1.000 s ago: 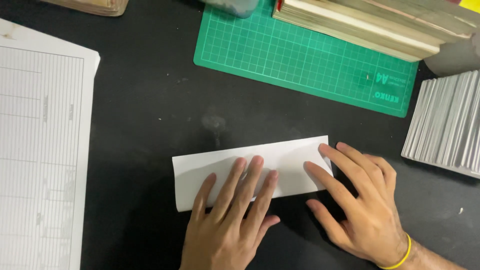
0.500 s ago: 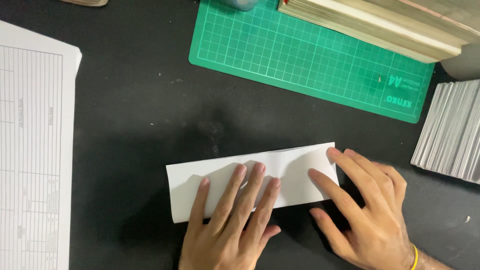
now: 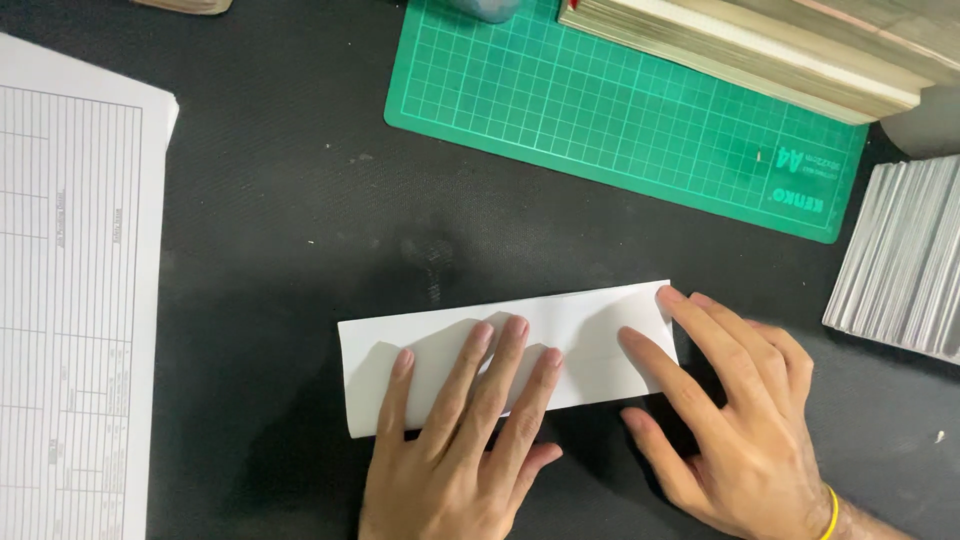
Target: Folding printed documents and inserting them into envelopes for mailing
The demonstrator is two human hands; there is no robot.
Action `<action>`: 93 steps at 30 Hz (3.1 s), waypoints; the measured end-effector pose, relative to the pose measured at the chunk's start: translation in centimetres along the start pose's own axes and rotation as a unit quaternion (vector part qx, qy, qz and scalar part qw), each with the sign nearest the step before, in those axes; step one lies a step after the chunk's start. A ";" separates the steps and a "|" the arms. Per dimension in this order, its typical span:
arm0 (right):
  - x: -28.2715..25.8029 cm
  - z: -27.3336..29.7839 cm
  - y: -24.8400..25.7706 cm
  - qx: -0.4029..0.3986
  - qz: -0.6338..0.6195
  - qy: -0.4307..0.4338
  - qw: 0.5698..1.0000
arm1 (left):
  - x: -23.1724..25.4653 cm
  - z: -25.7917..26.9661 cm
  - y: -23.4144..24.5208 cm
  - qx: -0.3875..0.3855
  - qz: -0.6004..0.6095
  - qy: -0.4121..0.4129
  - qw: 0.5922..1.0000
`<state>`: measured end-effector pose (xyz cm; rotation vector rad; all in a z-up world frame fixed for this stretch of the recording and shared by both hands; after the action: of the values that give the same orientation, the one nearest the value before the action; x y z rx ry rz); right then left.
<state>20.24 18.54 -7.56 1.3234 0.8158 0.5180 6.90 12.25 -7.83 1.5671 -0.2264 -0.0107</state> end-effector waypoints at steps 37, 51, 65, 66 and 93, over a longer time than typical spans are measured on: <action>-0.8 0.4 -1.4 0.025 -0.095 0.020 0.995 | -1.1 1.2 1.1 -0.024 0.070 0.035 0.997; -0.4 0.9 -2.3 0.024 -0.107 0.012 0.994 | -2.1 1.1 0.8 -0.019 0.129 0.059 0.990; -1.0 0.2 -0.6 0.013 0.032 0.038 0.999 | -2.2 1.2 1.2 -0.029 0.151 0.050 0.987; -1.0 0.3 -0.7 -0.009 0.121 0.049 0.991 | -2.2 1.1 1.3 -0.038 0.139 0.048 0.988; -4.8 -5.9 1.3 -0.379 0.302 -0.141 0.863 | -6.7 -0.8 1.1 -0.333 0.025 -0.341 0.879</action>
<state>12.84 18.94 -5.47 0.8453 -0.1022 0.9896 0.35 14.09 -7.60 0.8106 -0.7345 -0.5550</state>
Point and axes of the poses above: each hand's wrist, its own z-axis away from the middle knuckle, its own y-axis out of the back of the hand, x = y × z, the point moved 7 cm from there along -z, towards the middle knuckle, and after that the axes turned 13 degrees about -x, right-handed, at the moved point
